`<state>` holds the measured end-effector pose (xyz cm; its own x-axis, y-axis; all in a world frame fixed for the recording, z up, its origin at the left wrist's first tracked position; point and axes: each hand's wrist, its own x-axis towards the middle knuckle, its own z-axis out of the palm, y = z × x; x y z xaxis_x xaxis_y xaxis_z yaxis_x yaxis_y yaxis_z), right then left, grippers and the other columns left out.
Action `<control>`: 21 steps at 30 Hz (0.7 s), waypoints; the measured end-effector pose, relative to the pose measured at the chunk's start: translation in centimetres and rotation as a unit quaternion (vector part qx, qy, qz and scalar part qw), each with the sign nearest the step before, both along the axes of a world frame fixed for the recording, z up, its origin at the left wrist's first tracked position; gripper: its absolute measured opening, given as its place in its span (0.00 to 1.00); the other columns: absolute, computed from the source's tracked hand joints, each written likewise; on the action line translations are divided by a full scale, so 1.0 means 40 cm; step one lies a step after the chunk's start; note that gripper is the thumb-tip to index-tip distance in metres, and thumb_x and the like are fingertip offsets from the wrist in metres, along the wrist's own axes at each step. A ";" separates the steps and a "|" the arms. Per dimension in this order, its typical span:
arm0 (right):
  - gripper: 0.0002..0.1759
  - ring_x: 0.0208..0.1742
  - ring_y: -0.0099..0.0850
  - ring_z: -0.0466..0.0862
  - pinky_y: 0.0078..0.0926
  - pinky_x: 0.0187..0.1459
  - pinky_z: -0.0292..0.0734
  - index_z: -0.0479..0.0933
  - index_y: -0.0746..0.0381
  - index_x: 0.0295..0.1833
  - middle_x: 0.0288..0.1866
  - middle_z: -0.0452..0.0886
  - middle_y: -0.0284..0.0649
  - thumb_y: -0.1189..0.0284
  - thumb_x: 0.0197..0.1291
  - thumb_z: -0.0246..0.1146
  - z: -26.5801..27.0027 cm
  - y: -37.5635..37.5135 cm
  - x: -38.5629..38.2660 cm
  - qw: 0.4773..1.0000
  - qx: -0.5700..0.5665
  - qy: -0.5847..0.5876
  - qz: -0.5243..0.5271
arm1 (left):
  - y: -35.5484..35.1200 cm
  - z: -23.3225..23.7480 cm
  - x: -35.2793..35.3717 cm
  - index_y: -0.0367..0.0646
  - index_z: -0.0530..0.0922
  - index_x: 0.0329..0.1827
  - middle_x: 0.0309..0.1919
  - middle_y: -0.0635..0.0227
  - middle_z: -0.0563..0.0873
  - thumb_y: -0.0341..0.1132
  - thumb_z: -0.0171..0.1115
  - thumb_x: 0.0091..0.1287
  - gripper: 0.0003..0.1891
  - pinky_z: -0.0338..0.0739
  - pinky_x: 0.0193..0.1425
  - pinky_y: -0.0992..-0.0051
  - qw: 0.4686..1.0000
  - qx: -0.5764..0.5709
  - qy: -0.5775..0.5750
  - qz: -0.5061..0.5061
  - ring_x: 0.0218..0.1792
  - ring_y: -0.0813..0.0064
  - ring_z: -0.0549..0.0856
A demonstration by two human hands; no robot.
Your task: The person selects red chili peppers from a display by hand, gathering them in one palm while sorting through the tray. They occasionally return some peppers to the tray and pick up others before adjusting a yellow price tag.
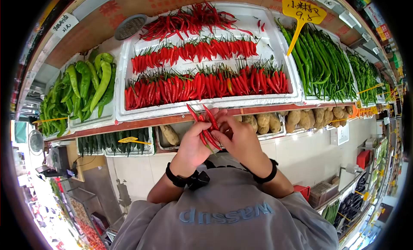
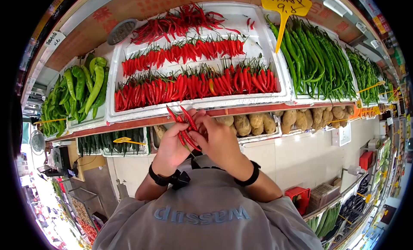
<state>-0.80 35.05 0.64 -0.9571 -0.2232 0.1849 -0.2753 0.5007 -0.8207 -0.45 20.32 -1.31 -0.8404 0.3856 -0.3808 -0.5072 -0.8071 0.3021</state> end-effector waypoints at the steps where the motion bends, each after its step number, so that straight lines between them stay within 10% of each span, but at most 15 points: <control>1: 0.12 0.23 0.31 0.82 0.26 0.26 0.75 0.76 0.65 0.38 0.24 0.80 0.42 0.72 0.52 0.70 0.001 0.008 -0.005 1.000 -0.003 -0.003 -0.003 | 0.002 -0.005 0.003 0.38 0.68 0.64 0.63 0.57 0.73 0.29 0.46 0.67 0.21 0.69 0.66 0.62 1.000 -0.003 -0.003 -0.003 0.63 0.62 0.73; 17: 0.09 0.18 0.16 0.70 0.17 0.21 0.67 0.75 0.66 0.35 0.16 0.69 0.31 0.75 0.50 0.66 -0.055 0.037 -0.010 0.926 -0.326 -0.187 0.038 | -0.018 0.014 0.032 0.45 0.71 0.57 0.49 0.69 0.79 0.29 0.48 0.69 0.14 0.77 0.53 0.58 0.998 -0.039 -0.044 -0.028 0.48 0.75 0.80; 21: 0.10 0.21 0.13 0.73 0.16 0.22 0.70 0.73 0.64 0.39 0.20 0.72 0.27 0.81 0.48 0.62 -0.035 0.065 -0.008 0.984 -0.156 -0.039 0.077 | -0.035 -0.045 0.031 0.47 0.72 0.52 0.38 0.74 0.78 0.33 0.50 0.71 0.09 0.77 0.39 0.69 0.997 -0.045 -0.034 -0.048 0.39 0.78 0.79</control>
